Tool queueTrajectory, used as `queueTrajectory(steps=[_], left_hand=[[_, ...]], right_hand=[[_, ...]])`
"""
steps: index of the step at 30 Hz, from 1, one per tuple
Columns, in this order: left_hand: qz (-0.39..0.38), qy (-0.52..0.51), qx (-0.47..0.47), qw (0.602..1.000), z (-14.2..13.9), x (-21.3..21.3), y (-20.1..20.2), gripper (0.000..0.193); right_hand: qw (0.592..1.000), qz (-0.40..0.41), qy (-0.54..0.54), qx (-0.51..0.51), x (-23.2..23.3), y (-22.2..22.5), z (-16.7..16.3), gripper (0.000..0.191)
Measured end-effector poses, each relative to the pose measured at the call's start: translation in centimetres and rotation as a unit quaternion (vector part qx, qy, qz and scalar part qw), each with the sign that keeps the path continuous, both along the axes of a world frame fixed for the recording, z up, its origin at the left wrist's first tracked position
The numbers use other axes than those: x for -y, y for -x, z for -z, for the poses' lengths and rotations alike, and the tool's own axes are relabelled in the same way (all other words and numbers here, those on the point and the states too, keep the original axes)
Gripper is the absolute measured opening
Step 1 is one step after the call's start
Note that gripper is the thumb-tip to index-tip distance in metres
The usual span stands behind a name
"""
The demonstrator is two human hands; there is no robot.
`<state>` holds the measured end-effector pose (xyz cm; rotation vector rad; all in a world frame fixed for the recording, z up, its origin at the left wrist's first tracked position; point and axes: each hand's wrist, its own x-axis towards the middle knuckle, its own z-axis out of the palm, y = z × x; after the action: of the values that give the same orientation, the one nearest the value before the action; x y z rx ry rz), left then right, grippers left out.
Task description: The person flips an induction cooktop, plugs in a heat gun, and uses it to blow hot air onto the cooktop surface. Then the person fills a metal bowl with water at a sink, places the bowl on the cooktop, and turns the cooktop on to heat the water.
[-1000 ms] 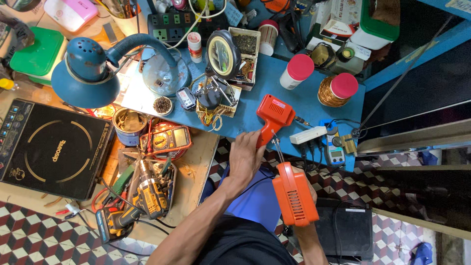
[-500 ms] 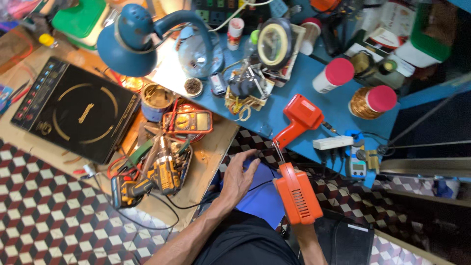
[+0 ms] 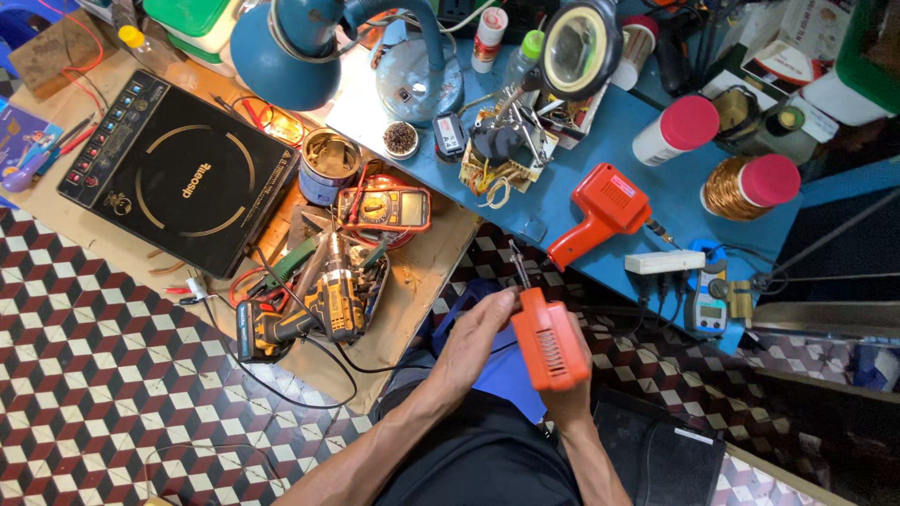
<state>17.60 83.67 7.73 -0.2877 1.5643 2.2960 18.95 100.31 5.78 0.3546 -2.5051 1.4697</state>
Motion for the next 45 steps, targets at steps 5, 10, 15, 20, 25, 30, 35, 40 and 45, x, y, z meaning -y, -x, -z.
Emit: queueTrajectory(steps=[5, 10, 15, 20, 25, 30, 35, 40, 45], left_hand=[[-0.018, -0.049, 0.047, 0.998, -3.3, -2.5, -1.8, 0.068], [-0.051, -0.008, 0.102, 0.993, -4.1, -2.7, -3.3, 0.083], [-0.068, 0.024, 0.11, 0.991, -2.9, -2.2, -3.8, 0.077], [-0.048, -0.04, 0.13, 0.989, -0.9, 0.4, -4.1, 0.061], [-0.017, -0.107, 0.129, 0.986, 0.6, 2.3, -3.8, 0.06], [0.037, -0.1, 0.118, 0.987, 2.0, 3.4, -3.7, 0.072], [0.057, -0.013, 0.111, 0.992, 3.6, 3.3, -4.1, 0.087], [0.038, -0.021, 0.127, 0.991, 4.6, 2.7, -4.3, 0.089], [0.048, -0.035, 0.127, 0.99, 5.2, 2.8, -4.4, 0.092]], right_hand=[[0.994, 0.004, -0.099, -0.045, 0.2, -0.6, -2.3, 0.039], [0.978, 0.03, -0.198, -0.06, 0.3, -0.7, -3.8, 0.052], [0.951, 0.01, -0.303, -0.062, 0.4, -0.6, -4.0, 0.053], [0.937, -0.014, -0.341, -0.077, 0.4, 0.2, -4.3, 0.065], [0.935, -0.054, -0.348, -0.032, 0.5, 1.0, -5.0, 0.067], [0.934, -0.049, -0.349, -0.061, 0.7, 1.0, -4.8, 0.069], [0.923, -0.054, -0.378, -0.053, 0.5, 1.0, -4.1, 0.068], [0.912, -0.049, -0.405, -0.053, 0.4, 1.0, -3.6, 0.067], [0.908, -0.044, -0.412, -0.059, 0.3, 0.8, -3.4, 0.067]])
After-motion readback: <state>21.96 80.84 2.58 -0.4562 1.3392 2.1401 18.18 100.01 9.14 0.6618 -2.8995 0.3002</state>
